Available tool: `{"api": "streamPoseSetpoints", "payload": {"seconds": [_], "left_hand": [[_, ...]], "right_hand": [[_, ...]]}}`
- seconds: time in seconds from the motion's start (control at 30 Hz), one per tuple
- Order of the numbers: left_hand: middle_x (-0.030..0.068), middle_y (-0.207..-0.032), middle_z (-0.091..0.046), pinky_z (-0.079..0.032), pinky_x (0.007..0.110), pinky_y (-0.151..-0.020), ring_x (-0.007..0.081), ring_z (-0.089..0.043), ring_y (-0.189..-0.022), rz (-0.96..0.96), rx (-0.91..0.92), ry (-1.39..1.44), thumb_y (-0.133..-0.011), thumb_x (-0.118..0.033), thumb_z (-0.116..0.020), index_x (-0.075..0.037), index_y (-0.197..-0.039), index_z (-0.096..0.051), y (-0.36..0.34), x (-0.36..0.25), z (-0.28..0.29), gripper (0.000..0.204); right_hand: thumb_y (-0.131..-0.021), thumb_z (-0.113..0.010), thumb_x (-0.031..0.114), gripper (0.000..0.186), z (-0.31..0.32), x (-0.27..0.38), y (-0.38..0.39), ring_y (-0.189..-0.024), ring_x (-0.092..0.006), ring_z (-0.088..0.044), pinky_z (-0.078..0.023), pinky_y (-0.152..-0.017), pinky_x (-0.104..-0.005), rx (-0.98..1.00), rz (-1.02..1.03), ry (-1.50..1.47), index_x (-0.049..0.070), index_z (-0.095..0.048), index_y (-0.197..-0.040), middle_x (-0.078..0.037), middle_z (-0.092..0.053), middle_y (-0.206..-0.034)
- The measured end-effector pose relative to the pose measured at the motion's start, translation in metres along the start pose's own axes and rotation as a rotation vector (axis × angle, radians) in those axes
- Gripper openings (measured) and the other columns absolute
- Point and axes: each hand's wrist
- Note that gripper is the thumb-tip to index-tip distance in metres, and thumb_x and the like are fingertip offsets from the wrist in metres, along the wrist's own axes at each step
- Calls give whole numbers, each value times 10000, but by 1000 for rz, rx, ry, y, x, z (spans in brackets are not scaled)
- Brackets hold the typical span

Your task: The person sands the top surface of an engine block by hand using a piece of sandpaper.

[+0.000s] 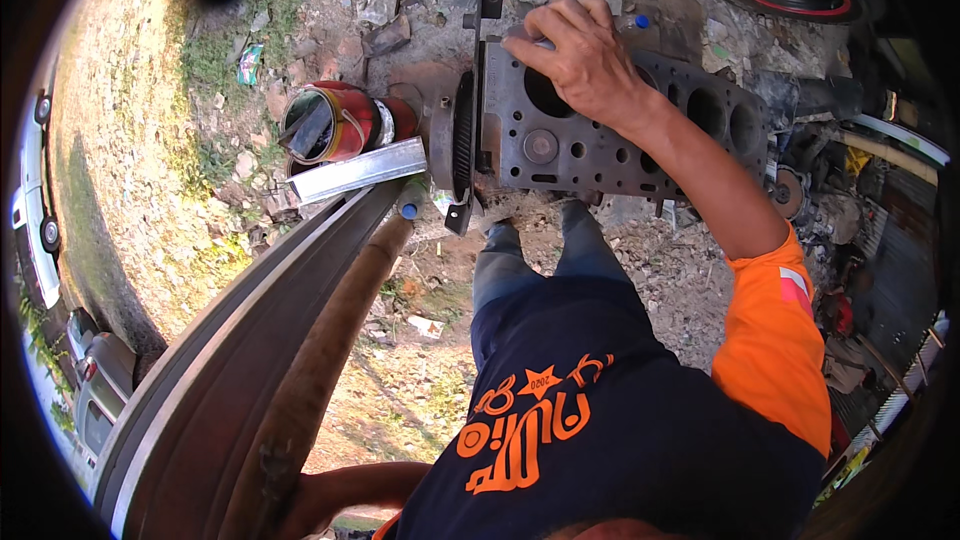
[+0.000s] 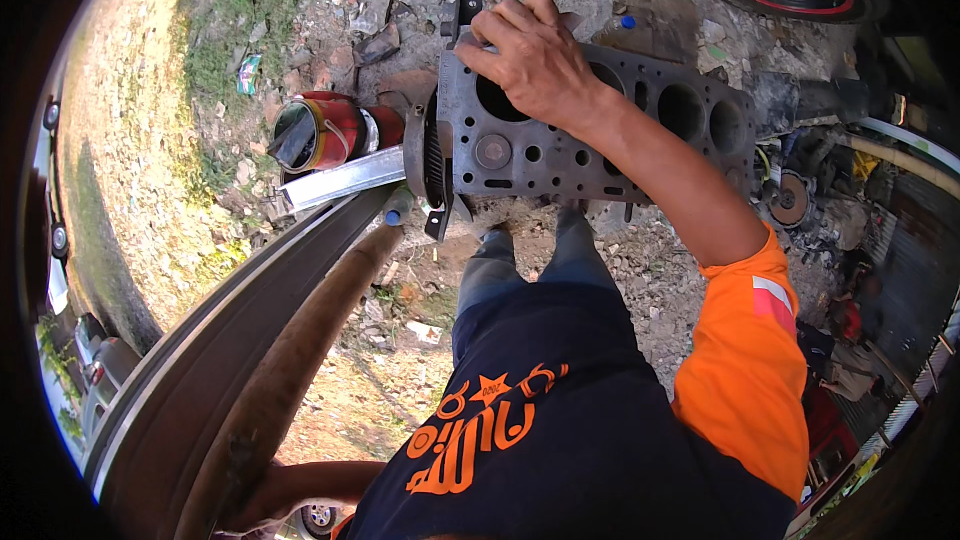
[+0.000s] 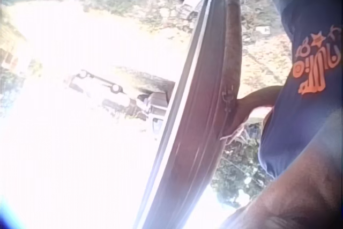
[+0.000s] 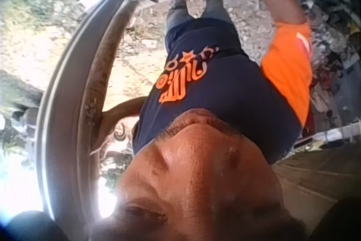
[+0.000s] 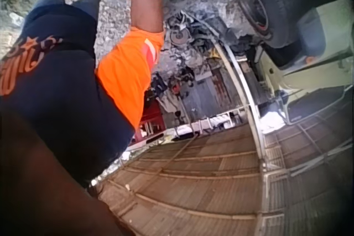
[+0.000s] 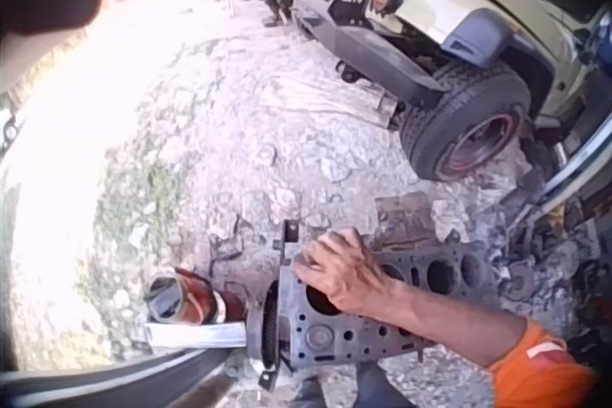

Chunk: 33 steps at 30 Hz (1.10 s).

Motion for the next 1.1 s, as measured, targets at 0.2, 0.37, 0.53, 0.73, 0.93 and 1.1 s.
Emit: {"api": "streamPoseSetpoints", "payload": {"seconds": [0.2,0.37,0.53,0.73,0.93,1.1], "left_hand": [[214,-1145,-663,-660,470,-818,273,-713,-952,-4,-3,23,-916,-292,-791,-2,-1199,-550,-1,0,1,472],[218,-1158,-656,-658,470,-832,276,-711,-965,5,-8,49,-914,-290,-797,1,-1210,-536,2,1,1,490],[222,-1171,-649,-655,470,-846,279,-709,-978,5,-2,57,-912,-289,-802,3,-1221,-522,0,2,0,509],[226,-1187,-641,-652,471,-863,283,-706,-993,1,1,72,-910,-287,-808,6,-1235,-505,-2,3,1,533],[231,-1203,-633,-648,471,-880,286,-704,-1009,3,13,122,-907,-286,-815,9,-1249,-488,0,5,0,557],[235,-1216,-626,-645,472,-894,289,-702,-1021,-17,33,137,-906,-284,-820,11,-1260,-474,-4,2,3,577]], "right_hand": [[-926,-628,107,259,-4,-21,-4,-1103,-198,-607,-396,-1035,-416,-9,-57,82,168,-793,-1116,-26,-661,-1097],[-875,-641,90,283,3,4,2,-1099,-212,-594,-394,-996,-412,9,30,-76,154,-790,-1108,-27,-640,-1075],[-896,-631,122,262,-7,16,9,-1103,-206,-595,-397,-997,-415,-56,89,-44,168,-793,-1097,-29,-644,-1077],[-901,-631,135,246,-2,12,8,-1109,-206,-596,-400,-1001,-412,-37,71,48,166,-789,-1087,-31,-646,-1077],[-929,-617,102,252,-6,0,4,-1133,-202,-598,-406,-1021,-412,-50,-48,18,168,-797,-1092,-29,-658,-1090],[-904,-632,114,239,-11,-1,1,-1104,-207,-592,-412,-964,-411,-77,-57,-19,152,-793,-1076,-36,-643,-1080]]}}
Point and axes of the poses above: each hand's wrist, its own y-axis away from the middle knuckle, its own z-axis out of the back of the hand, x = y × z
